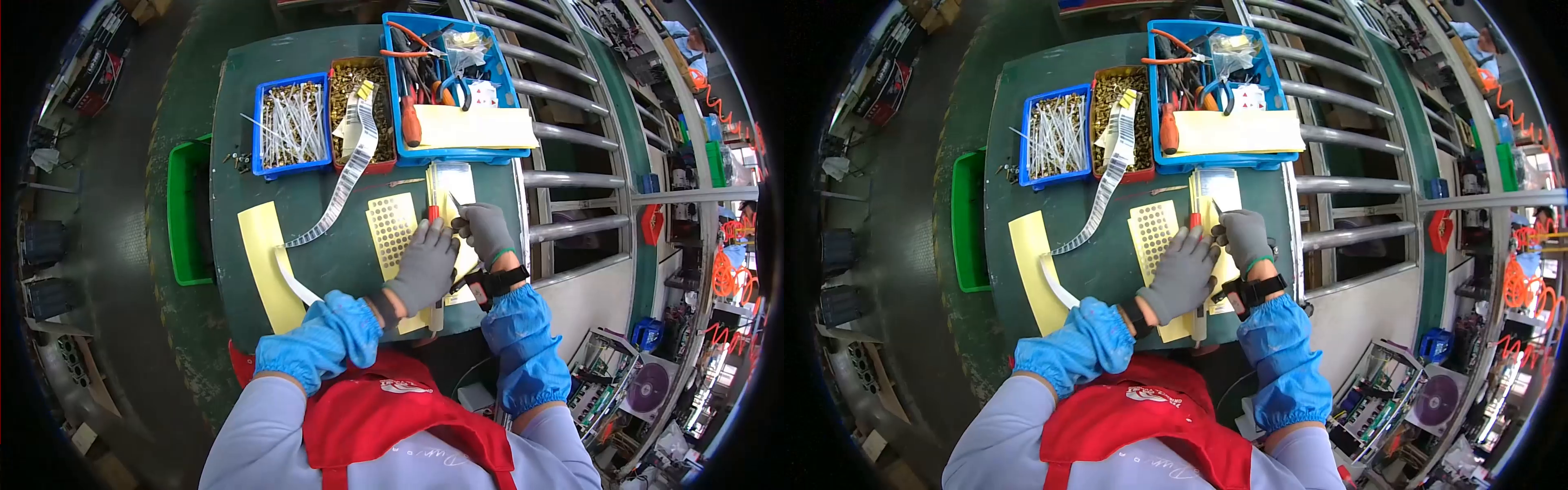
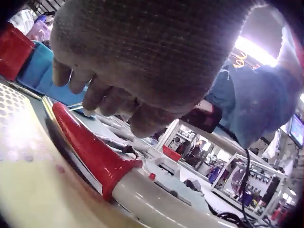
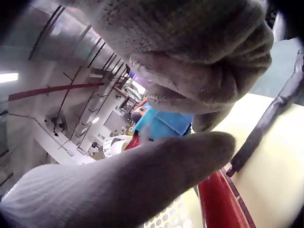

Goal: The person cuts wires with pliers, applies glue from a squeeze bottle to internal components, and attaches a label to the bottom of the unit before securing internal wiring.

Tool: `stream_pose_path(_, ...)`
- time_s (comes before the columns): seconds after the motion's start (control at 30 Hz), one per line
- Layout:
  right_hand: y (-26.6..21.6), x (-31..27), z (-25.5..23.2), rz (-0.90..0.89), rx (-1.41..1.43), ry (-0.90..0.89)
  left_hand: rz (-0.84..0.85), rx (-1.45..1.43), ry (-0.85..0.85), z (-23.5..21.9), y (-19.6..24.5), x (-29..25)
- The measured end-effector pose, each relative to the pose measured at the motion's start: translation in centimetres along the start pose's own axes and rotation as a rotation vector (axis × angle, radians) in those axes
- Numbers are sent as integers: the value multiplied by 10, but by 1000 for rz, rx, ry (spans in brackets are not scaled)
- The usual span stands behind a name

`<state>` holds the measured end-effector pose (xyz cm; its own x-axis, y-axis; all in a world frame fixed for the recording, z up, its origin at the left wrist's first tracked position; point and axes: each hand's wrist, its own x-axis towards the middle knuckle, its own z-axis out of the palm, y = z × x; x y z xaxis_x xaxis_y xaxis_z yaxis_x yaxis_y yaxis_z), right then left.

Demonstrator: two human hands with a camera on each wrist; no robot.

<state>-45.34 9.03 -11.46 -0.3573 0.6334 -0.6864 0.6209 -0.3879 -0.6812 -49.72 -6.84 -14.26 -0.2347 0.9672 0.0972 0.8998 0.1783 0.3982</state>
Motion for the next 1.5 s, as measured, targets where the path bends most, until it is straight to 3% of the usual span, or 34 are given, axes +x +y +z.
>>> stream_pose_path(0.13,-3,11,2,1,-45,-21,37,210,-219,29,3,19)
stream_pose_path(0.27,13,26,12,-81,-53,26,32,145,-123,37,-1,11)
stream_pose_path(0.37,41,45,17,-204,-123,94,43,133,-190,28,0,12)
stream_pose_path(0.4,40,40,16,-202,-33,73,49,132,-209,24,-1,12)
stream_pose_path(0.5,29,11,3,-172,214,1,-132,-362,18,18,-12,10)
stream_pose_path(0.6,11,-42,-17,-254,336,-88,-477,-593,330,-18,-3,19)
stream_pose_path(0.63,8,-61,-21,-248,359,-87,-447,-589,447,-9,-3,24)
stream_pose_path(0.73,0,-109,-31,-287,340,-56,-415,-763,361,0,6,37)
stream_pose_path(0.8,2,-127,-44,-837,-112,72,-400,-1333,325,12,13,48)
stream_pose_path(0.83,1,-145,-53,-724,142,57,-280,-1272,402,22,11,54)
stream_pose_path(0.87,-3,-166,-62,-588,390,25,-326,-1398,370,-4,17,53)
stream_pose_path(0.93,-3,-201,-77,-716,670,-160,-271,-1238,431,-49,18,42)
stream_pose_path(1.0,0,-218,-94,-845,648,-265,-361,-1336,534,-70,7,24)
stream_pose_path(1.13,18,-237,-93,-758,469,-143,-421,-1019,695,-143,-61,-68)
stream_pose_path(1.17,21,-240,-89,-690,399,-132,-547,-1001,641,-164,-73,-98)
stream_pose_path(1.2,25,-242,-85,-620,332,-117,-671,-806,596,-174,-90,-127)
stream_pose_path(1.27,41,-242,-81,-524,199,-92,-728,-681,561,-180,-121,-179)
stream_pose_path(1.33,58,-243,-78,-343,255,-118,-803,-719,505,-150,-172,-224)
stream_pose_path(1.4,64,-248,-74,-288,298,-89,-813,-706,347,-127,-194,-241)
stream_pose_path(1.47,72,-254,-72,-301,264,-37,-915,197,189,-119,-177,-219)
stream_pose_path(1.5,82,-253,-71,-340,283,7,-822,335,274,-122,-155,-197)
